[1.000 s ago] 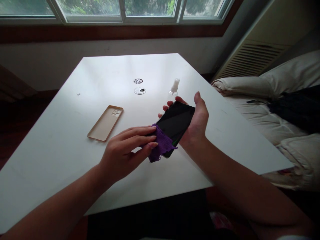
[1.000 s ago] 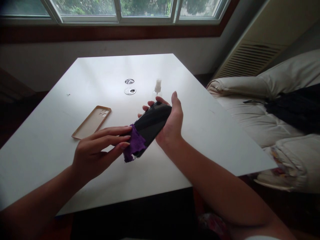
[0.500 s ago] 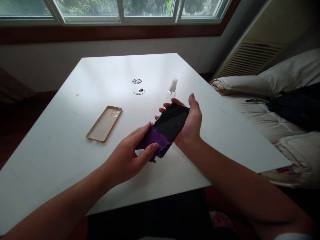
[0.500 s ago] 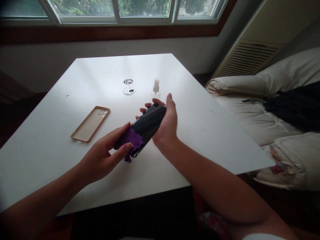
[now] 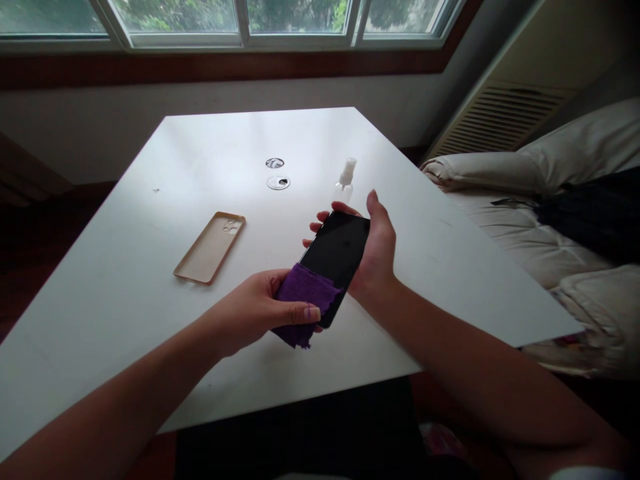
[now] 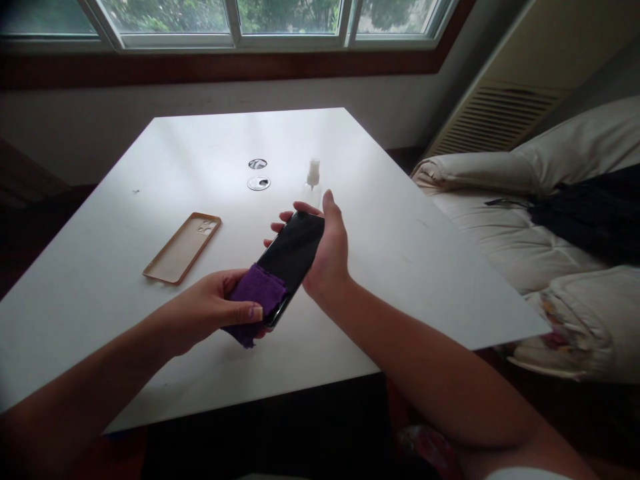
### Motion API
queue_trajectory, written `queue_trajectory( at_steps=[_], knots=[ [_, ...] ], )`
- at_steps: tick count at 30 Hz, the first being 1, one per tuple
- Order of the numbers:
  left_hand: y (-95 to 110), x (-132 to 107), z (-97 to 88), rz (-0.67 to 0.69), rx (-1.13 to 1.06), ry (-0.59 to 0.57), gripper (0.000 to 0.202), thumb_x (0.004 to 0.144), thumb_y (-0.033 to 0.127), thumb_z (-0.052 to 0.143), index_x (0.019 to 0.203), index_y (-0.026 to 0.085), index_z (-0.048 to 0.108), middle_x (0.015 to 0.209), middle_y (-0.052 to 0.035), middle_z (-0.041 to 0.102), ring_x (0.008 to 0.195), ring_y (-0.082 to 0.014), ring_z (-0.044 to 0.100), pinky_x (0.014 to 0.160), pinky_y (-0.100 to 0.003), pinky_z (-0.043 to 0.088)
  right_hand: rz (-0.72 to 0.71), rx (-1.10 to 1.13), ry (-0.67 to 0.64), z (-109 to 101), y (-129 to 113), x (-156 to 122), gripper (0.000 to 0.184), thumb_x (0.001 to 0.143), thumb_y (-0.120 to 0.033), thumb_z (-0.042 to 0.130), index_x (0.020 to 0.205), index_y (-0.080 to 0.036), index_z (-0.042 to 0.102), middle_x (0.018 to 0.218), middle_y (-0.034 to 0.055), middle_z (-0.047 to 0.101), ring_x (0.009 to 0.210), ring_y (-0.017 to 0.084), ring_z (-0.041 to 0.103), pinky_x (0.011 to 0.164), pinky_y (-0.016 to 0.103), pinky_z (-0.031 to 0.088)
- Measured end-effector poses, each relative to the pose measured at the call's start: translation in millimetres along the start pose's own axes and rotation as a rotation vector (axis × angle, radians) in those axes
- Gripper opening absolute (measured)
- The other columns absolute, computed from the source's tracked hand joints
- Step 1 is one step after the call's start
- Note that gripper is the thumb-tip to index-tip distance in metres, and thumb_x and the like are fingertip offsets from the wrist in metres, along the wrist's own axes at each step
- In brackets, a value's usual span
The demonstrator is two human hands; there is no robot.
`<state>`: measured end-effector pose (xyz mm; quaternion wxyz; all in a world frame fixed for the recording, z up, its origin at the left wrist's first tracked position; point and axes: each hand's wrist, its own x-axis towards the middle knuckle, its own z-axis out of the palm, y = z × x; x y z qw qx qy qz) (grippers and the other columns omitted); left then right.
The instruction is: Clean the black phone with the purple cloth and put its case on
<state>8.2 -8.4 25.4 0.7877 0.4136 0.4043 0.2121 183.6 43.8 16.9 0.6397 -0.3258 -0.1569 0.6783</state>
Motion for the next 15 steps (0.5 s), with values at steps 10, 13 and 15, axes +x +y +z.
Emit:
queue_trajectory(
  at_steps=[10,13,15],
  knots=[
    [-2.3,-5.8,-1.7,0.025,-0.180,-0.094,0.034,0.089,0.042,0.074,0.105,0.012,0.072,0.099,-0.0163,0.077,0.081,-0.0253,0.077,0.071,-0.033,0.063,0.136,0.037,0.042,-3.4,-2.0,10.1,0.046,0.084,-0.065,0.061,0.097,-0.021,0.061,0.080,0.0057,0.069,0.076,0.024,0.070,0.066,0.043,0.062],
    [-4.0,-6.4,-4.3,0.042,-0.200,-0.145,0.039,0.095,0.045,0.065,0.113,0.011,0.072,0.104,-0.0201,0.076,0.087,-0.0277,0.077,0.076,-0.036,0.063,0.177,0.051,0.032,-3.2,-3.9,11.2,0.048,0.084,-0.067,0.060,0.096,-0.020,0.061,0.080,0.0062,0.069,0.074,0.024,0.070,0.065,0.042,0.062],
    [-3.8,-6.2,-4.7,0.058,-0.205,-0.131,0.044,0.097,0.048,0.060,0.112,0.008,0.072,0.099,-0.0212,0.076,0.087,-0.0286,0.077,0.077,-0.036,0.062,0.190,0.054,0.028,-3.0,-4.8,11.2,0.049,0.084,-0.067,0.060,0.096,-0.020,0.061,0.080,0.0065,0.070,0.074,0.024,0.070,0.065,0.042,0.061]
  ],
)
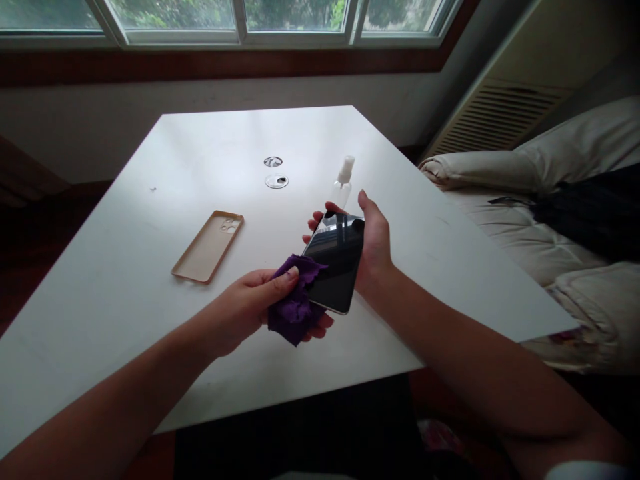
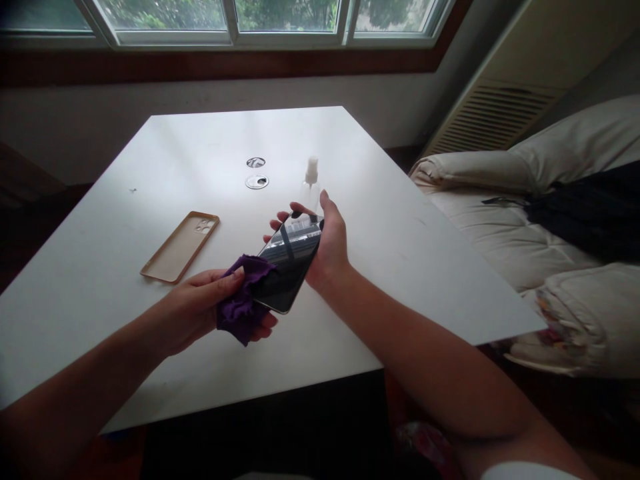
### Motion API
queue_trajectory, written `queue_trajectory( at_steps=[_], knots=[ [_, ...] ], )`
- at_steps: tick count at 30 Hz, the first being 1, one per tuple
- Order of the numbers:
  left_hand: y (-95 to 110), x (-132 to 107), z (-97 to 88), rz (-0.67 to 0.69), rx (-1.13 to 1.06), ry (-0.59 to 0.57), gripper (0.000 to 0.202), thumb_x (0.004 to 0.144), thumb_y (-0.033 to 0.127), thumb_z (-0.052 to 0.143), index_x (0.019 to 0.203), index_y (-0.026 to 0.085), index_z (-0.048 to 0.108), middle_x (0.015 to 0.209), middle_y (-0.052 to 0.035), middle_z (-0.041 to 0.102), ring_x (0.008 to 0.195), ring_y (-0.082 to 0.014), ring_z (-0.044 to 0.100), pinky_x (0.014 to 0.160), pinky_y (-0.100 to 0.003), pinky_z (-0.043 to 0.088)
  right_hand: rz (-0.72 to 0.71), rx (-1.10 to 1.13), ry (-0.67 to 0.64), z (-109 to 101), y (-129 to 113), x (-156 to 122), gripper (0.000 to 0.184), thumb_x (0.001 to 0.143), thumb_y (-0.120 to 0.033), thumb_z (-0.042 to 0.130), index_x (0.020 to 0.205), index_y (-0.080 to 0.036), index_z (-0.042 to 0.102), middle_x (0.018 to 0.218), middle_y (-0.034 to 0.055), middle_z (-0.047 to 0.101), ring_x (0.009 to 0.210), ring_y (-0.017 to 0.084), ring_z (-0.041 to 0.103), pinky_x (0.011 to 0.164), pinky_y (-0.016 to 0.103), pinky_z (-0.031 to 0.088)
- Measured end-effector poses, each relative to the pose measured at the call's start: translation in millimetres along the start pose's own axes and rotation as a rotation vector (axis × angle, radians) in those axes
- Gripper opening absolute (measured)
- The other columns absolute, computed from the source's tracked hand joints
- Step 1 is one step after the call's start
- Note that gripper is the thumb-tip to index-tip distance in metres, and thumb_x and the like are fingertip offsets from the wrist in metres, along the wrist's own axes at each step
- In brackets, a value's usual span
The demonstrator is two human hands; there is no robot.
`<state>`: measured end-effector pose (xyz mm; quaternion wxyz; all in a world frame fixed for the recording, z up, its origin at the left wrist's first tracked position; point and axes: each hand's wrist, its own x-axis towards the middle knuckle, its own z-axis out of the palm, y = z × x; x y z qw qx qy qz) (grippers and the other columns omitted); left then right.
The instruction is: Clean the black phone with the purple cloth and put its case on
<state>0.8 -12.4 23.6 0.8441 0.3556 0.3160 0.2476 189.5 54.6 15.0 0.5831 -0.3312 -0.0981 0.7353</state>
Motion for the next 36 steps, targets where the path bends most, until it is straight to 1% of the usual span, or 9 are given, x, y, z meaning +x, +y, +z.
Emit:
queue_trajectory(
  at_steps=[4,9,17,22,26,28,30,33,36],
  knots=[
    [2.1,1.3,2.1,0.011,0.014,0.071,0.050,0.096,0.051,0.060,0.106,0.005,0.073,0.093,-0.0223,0.076,0.081,-0.0280,0.077,0.073,-0.033,0.061,-0.010,-0.006,-0.012,1.0,-0.6,-1.8,0.048,0.083,-0.066,0.063,0.097,-0.020,0.061,0.080,0.0064,0.070,0.075,0.024,0.070,0.066,0.042,0.062],
    [1.3,1.6,1.9,-0.004,0.071,0.083,0.051,0.096,0.053,0.059,0.105,0.005,0.074,0.093,-0.0210,0.076,0.081,-0.0265,0.076,0.073,-0.033,0.061,-0.037,-0.035,-0.012,2.1,0.4,-4.3,0.048,0.082,-0.067,0.063,0.096,-0.020,0.061,0.080,0.0062,0.070,0.074,0.024,0.070,0.065,0.043,0.062],
    [0.4,5.1,0.0,-0.064,0.206,0.126,0.047,0.087,0.054,0.073,0.098,0.008,0.071,0.086,-0.0165,0.076,0.076,-0.0228,0.075,0.068,-0.029,0.059,-0.080,-0.075,-0.019,1.6,3.6,-6.6,0.051,0.084,-0.070,0.059,0.095,-0.021,0.063,0.081,0.0059,0.070,0.073,0.024,0.070,0.063,0.044,0.063],
    [-3.1,6.9,3.9,-0.057,0.333,0.108,0.047,0.082,0.049,0.079,0.108,0.012,0.064,0.090,-0.0106,0.074,0.077,-0.0192,0.073,0.070,-0.029,0.059,-0.109,-0.106,-0.072,2.8,7.8,-12.5,0.051,0.084,-0.070,0.062,0.096,-0.020,0.064,0.083,0.0059,0.071,0.074,0.024,0.071,0.063,0.043,0.064],
    [-9.9,6.2,6.3,0.038,0.487,0.195,0.065,0.076,0.043,0.086,0.127,0.018,0.053,0.107,-0.0090,0.069,0.091,-0.0193,0.069,0.074,-0.028,0.058,-0.089,-0.113,-0.110,5.1,12.5,-17.5,0.050,0.083,-0.069,0.064,0.096,-0.020,0.064,0.083,0.0058,0.071,0.072,0.024,0.071,0.060,0.043,0.063],
    [-12.5,5.2,7.2,0.097,0.537,0.249,0.080,0.075,0.041,0.087,0.139,0.021,0.043,0.115,-0.0096,0.066,0.095,-0.0196,0.067,0.075,-0.027,0.057,-0.080,-0.111,-0.121,5.5,14.0,-18.1,0.051,0.084,-0.069,0.064,0.096,-0.020,0.065,0.082,0.0059,0.071,0.072,0.024,0.071,0.060,0.042,0.063],
    [-13.9,4.8,7.5,0.126,0.510,0.252,0.090,0.079,0.044,0.084,0.148,0.024,0.030,0.120,-0.0115,0.064,0.095,-0.0201,0.068,0.075,-0.028,0.057,-0.072,-0.099,-0.119,5.0,14.2,-16.9,0.051,0.083,-0.069,0.064,0.095,-0.019,0.065,0.083,0.0062,0.071,0.073,0.024,0.072,0.060,0.040,0.063],
    [-15.1,6.0,4.9,0.197,0.477,0.253,0.086,0.088,0.052,0.072,0.153,0.023,0.025,0.135,-0.0185,0.058,0.107,-0.0258,0.068,0.082,-0.036,0.059,-0.058,-0.069,-0.113,3.1,11.6,-12.9,0.052,0.082,-0.069,0.065,0.094,-0.019,0.065,0.084,0.0071,0.072,0.075,0.024,0.072,0.062,0.040,0.063],
    [-14.4,6.5,-0.4,0.424,0.641,0.429,0.069,0.095,0.055,0.062,0.149,0.020,0.038,0.152,-0.0194,0.045,0.137,-0.0314,0.050,0.109,-0.047,0.048,-0.057,-0.040,-0.109,0.8,7.6,-9.1,0.051,0.084,-0.068,0.062,0.096,-0.019,0.064,0.084,0.0070,0.072,0.076,0.024,0.072,0.068,0.044,0.064]
  ],
)
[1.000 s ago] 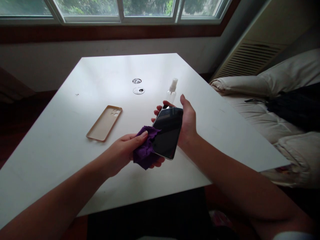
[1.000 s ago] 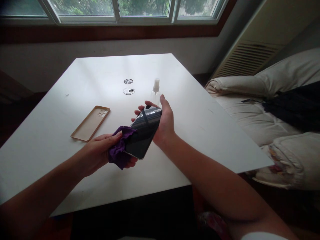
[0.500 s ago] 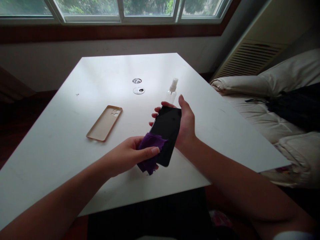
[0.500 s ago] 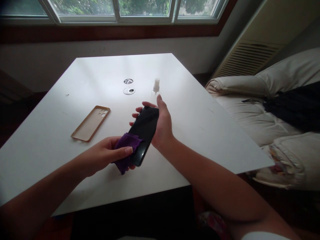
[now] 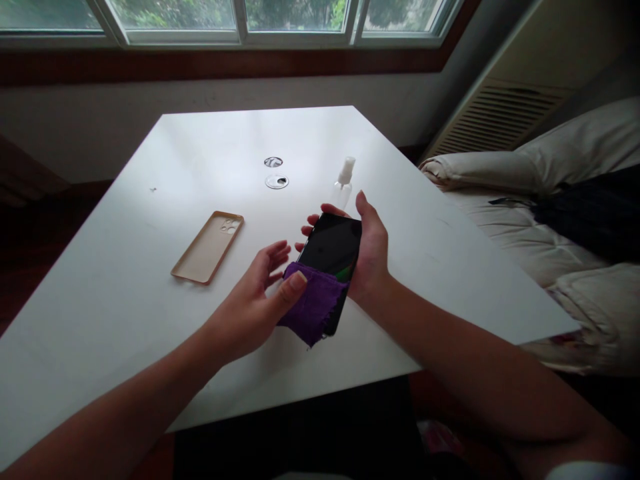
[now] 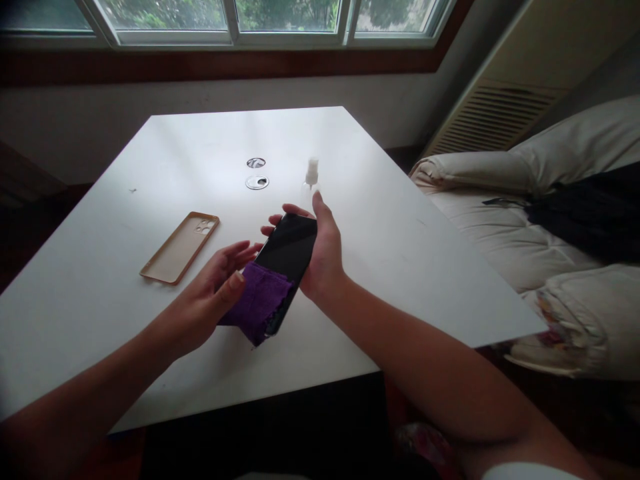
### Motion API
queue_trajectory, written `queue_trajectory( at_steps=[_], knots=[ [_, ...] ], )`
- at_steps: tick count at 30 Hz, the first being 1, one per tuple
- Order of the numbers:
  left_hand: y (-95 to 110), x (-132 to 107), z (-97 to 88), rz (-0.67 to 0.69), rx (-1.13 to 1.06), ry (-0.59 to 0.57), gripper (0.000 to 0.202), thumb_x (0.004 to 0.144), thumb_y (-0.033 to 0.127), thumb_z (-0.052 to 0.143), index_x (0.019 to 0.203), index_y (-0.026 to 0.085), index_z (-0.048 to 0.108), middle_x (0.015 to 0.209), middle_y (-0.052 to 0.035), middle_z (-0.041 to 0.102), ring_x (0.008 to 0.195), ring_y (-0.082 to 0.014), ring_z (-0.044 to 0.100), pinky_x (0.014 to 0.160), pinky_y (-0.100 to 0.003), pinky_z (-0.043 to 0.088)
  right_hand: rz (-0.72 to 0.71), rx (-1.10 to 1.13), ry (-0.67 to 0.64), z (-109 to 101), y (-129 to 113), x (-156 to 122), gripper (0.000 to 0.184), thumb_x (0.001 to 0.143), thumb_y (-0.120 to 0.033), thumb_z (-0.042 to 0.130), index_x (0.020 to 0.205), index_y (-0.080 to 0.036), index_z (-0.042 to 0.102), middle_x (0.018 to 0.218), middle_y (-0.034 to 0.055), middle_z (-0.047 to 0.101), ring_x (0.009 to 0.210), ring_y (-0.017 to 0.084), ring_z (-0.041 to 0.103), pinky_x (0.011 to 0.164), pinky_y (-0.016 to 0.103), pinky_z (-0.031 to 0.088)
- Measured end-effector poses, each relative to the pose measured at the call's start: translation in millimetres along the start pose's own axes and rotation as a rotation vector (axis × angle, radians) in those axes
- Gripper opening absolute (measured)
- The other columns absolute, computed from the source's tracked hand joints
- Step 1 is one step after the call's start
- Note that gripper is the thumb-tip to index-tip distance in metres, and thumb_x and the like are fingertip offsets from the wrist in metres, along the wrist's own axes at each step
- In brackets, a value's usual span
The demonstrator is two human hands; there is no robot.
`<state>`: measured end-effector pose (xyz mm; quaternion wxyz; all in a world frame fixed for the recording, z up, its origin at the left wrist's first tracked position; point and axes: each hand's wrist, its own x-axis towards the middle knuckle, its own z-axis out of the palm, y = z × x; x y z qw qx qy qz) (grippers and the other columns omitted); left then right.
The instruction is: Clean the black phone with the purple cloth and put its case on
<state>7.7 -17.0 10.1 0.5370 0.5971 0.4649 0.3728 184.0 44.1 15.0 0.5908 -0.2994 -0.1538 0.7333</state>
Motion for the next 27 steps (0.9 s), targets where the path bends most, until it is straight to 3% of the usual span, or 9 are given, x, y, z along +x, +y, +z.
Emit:
queue_trajectory(
  at_steps=[2,4,7,9,16,22,24,27],
  knots=[
    [1.2,0.2,-4.1,0.215,0.183,0.158,0.058,0.096,0.049,0.062,0.145,0.021,0.047,0.155,-0.0156,0.045,0.145,-0.0305,0.042,0.119,-0.049,0.037,-0.021,0.008,0.016,-1.5,-1.7,1.7,0.049,0.085,-0.067,0.061,0.098,-0.020,0.064,0.084,0.0063,0.071,0.077,0.024,0.072,0.070,0.045,0.064],
    [5.3,-0.6,-8.2,0.453,0.380,0.230,0.047,0.094,0.039,0.066,0.137,0.021,0.056,0.149,-0.0129,0.052,0.143,-0.0297,0.045,0.120,-0.049,0.035,-0.055,0.013,0.037,-2.5,-2.4,3.0,0.047,0.085,-0.066,0.062,0.099,-0.020,0.063,0.083,0.0056,0.071,0.078,0.024,0.072,0.071,0.044,0.064],
    [11.8,-1.9,-11.2,0.710,0.610,0.149,0.033,0.089,0.029,0.072,0.120,0.019,0.067,0.132,-0.0110,0.066,0.132,-0.0284,0.056,0.118,-0.048,0.040,-0.101,0.022,0.061,-3.6,-2.3,4.9,0.047,0.086,-0.066,0.061,0.098,-0.021,0.062,0.083,0.0049,0.070,0.079,0.023,0.071,0.071,0.044,0.064],
    [13.0,-2.2,-10.7,0.804,0.698,0.041,0.036,0.085,0.029,0.076,0.119,0.018,0.068,0.126,-0.0115,0.070,0.126,-0.0279,0.061,0.118,-0.048,0.040,-0.118,0.022,0.081,-4.1,-2.1,6.3,0.047,0.087,-0.066,0.059,0.098,-0.021,0.061,0.083,0.0048,0.070,0.077,0.023,0.071,0.069,0.044,0.064],
    [6.9,-2.2,-4.8,0.856,0.736,-0.181,0.060,0.085,0.037,0.077,0.137,0.013,0.060,0.141,-0.0166,0.060,0.135,-0.0294,0.055,0.114,-0.043,0.044,-0.090,0.001,0.111,-4.8,2.9,8.0,0.047,0.086,-0.066,0.061,0.099,-0.021,0.061,0.083,0.0045,0.068,0.076,0.023,0.070,0.068,0.044,0.064],
    [9.6,-7.5,-3.7,0.878,0.652,-0.329,0.072,0.085,0.037,0.076,0.148,0.014,0.049,0.148,-0.0161,0.055,0.141,-0.0300,0.049,0.122,-0.044,0.034,-0.036,-0.022,0.100,-4.6,7.1,6.6,0.047,0.085,-0.065,0.063,0.099,-0.020,0.063,0.085,0.0064,0.070,0.079,0.023,0.071,0.069,0.042,0.064],
    [11.2,-10.0,-2.8,0.882,0.555,-0.263,0.066,0.087,0.030,0.073,0.148,0.017,0.050,0.146,-0.0152,0.057,0.139,-0.0307,0.051,0.120,-0.047,0.036,-0.019,-0.013,0.092,-4.3,6.0,6.9,0.047,0.085,-0.065,0.063,0.099,-0.019,0.063,0.084,0.0067,0.070,0.078,0.023,0.071,0.069,0.041,0.064],
    [12.3,-9.2,-0.1,0.756,0.339,0.083,0.042,0.095,0.021,0.060,0.136,0.021,0.060,0.138,-0.0133,0.063,0.131,-0.0290,0.057,0.112,-0.048,0.043,0.020,0.002,0.050,-3.5,2.8,6.6,0.049,0.085,-0.066,0.063,0.099,-0.019,0.064,0.084,0.0067,0.071,0.078,0.023,0.071,0.070,0.042,0.064]
  ],
)
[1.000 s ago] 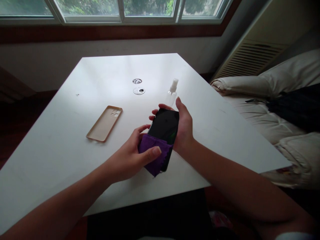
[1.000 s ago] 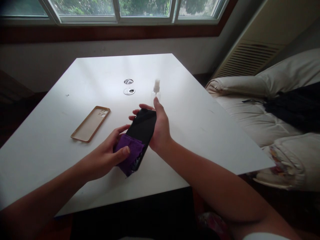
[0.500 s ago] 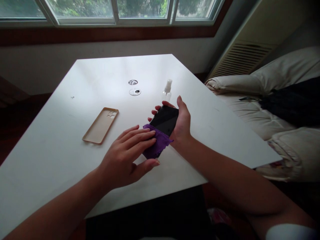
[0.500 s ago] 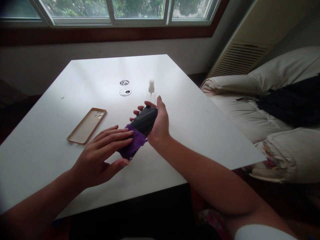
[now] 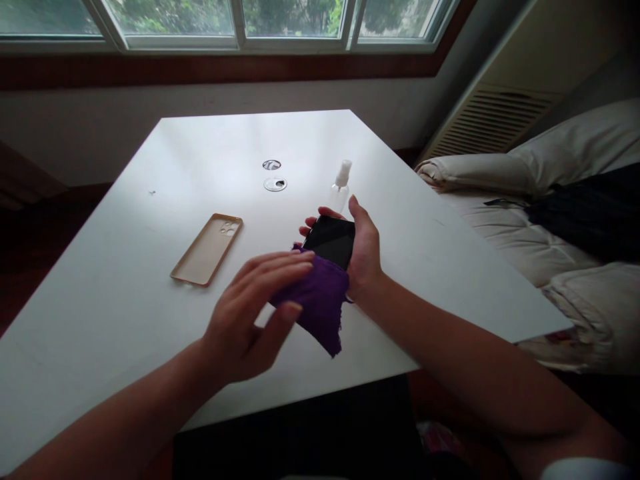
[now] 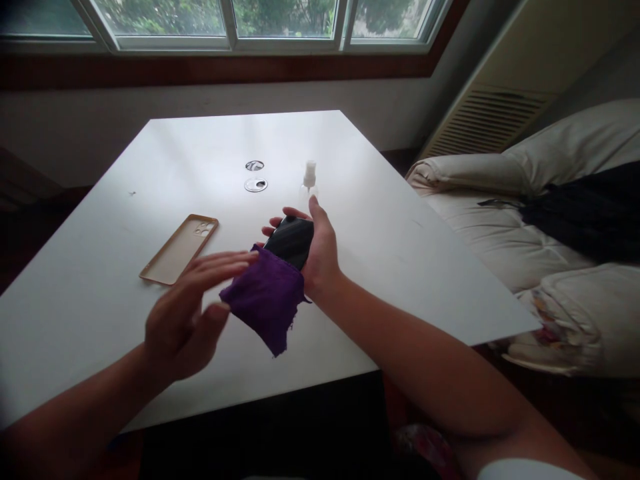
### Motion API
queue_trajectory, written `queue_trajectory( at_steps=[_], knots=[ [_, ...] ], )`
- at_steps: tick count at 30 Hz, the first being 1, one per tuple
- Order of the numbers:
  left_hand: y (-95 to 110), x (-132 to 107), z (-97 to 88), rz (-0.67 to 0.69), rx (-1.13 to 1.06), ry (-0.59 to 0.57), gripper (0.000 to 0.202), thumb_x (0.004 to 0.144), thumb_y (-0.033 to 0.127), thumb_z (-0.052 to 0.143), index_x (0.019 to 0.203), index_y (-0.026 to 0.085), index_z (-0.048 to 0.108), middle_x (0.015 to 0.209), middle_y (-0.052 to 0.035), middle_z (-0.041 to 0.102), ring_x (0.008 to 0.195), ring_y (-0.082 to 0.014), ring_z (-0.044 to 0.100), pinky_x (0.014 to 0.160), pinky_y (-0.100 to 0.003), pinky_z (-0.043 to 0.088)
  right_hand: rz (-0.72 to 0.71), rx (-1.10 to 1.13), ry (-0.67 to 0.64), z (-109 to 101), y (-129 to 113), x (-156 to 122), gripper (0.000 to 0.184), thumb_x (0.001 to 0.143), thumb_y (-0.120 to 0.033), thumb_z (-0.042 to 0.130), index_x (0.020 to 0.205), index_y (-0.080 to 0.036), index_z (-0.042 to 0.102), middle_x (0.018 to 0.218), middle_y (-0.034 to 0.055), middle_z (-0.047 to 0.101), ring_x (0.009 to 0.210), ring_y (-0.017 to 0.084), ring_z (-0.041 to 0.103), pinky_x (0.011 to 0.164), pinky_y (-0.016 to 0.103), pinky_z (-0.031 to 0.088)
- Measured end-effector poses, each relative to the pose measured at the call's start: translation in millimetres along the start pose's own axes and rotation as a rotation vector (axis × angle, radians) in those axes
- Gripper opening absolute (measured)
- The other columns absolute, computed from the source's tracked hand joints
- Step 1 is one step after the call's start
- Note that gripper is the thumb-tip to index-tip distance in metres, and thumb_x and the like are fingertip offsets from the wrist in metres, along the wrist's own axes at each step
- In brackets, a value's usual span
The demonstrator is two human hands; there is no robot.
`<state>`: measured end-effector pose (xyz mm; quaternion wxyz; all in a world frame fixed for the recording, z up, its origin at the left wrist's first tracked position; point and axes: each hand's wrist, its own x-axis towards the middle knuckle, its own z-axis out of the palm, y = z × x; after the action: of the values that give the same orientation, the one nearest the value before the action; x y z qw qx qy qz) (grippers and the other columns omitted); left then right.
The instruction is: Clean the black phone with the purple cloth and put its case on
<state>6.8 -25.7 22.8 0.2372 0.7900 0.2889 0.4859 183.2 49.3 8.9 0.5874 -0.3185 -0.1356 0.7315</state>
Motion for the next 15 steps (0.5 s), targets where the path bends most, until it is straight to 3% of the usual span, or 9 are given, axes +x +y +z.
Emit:
queue_trajectory(
  at_steps=[2,4,6,8,10,15],
  knots=[
    [-3.7,3.4,2.8,-0.269,-0.079,0.247,0.028,0.099,0.024,0.055,0.125,0.021,0.064,0.129,-0.0123,0.065,0.122,-0.0258,0.061,0.106,-0.044,0.047,0.025,0.005,-0.038,0.7,-2.3,-1.3,0.050,0.085,-0.067,0.063,0.100,-0.019,0.065,0.086,0.0070,0.071,0.079,0.023,0.072,0.071,0.042,0.063],
    [-10.2,7.1,5.4,-0.575,-0.258,0.343,0.024,0.098,0.032,0.058,0.118,0.019,0.063,0.119,-0.0105,0.067,0.109,-0.0223,0.065,0.094,-0.038,0.053,0.040,0.004,-0.074,1.4,-3.8,-3.0,0.050,0.085,-0.067,0.062,0.101,-0.019,0.065,0.088,0.0072,0.072,0.081,0.023,0.072,0.072,0.042,0.063],
    [-16.6,8.9,7.4,-0.897,-0.517,0.266,0.026,0.096,0.037,0.060,0.112,0.017,0.063,0.106,-0.0086,0.068,0.092,-0.0183,0.066,0.080,-0.031,0.053,0.047,-0.001,-0.106,2.1,-3.9,-4.5,0.050,0.085,-0.066,0.063,0.102,-0.019,0.066,0.089,0.0072,0.072,0.082,0.024,0.072,0.073,0.042,0.063],
    [-20.0,8.0,9.0,-1.105,-0.755,0.114,0.032,0.095,0.042,0.060,0.111,0.015,0.066,0.099,-0.0083,0.068,0.085,-0.0163,0.064,0.073,-0.027,0.050,0.053,-0.015,-0.131,2.6,-2.7,-5.4,0.050,0.085,-0.066,0.064,0.102,-0.019,0.066,0.090,0.0074,0.072,0.084,0.024,0.071,0.074,0.043,0.063],
    [-19.3,5.7,10.5,-1.186,-0.895,0.042,0.036,0.093,0.045,0.064,0.111,0.014,0.068,0.099,-0.0088,0.068,0.089,-0.0168,0.062,0.075,-0.026,0.050,0.055,-0.038,-0.143,3.1,-0.7,-5.9,0.051,0.083,-0.066,0.066,0.102,-0.019,0.066,0.091,0.0077,0.072,0.084,0.025,0.071,0.073,0.043,0.063],
    [-9.7,5.6,11.9,-1.235,-1.088,0.092,0.030,0.089,0.038,0.070,0.107,0.013,0.072,0.101,-0.0084,0.070,0.090,-0.0167,0.063,0.080,-0.026,0.052,0.032,-0.109,-0.154,5.8,2.7,-7.8,0.059,0.081,-0.074,0.064,0.102,-0.019,0.066,0.091,0.0079,0.072,0.083,0.025,0.071,0.073,0.043,0.063]
  ],
)
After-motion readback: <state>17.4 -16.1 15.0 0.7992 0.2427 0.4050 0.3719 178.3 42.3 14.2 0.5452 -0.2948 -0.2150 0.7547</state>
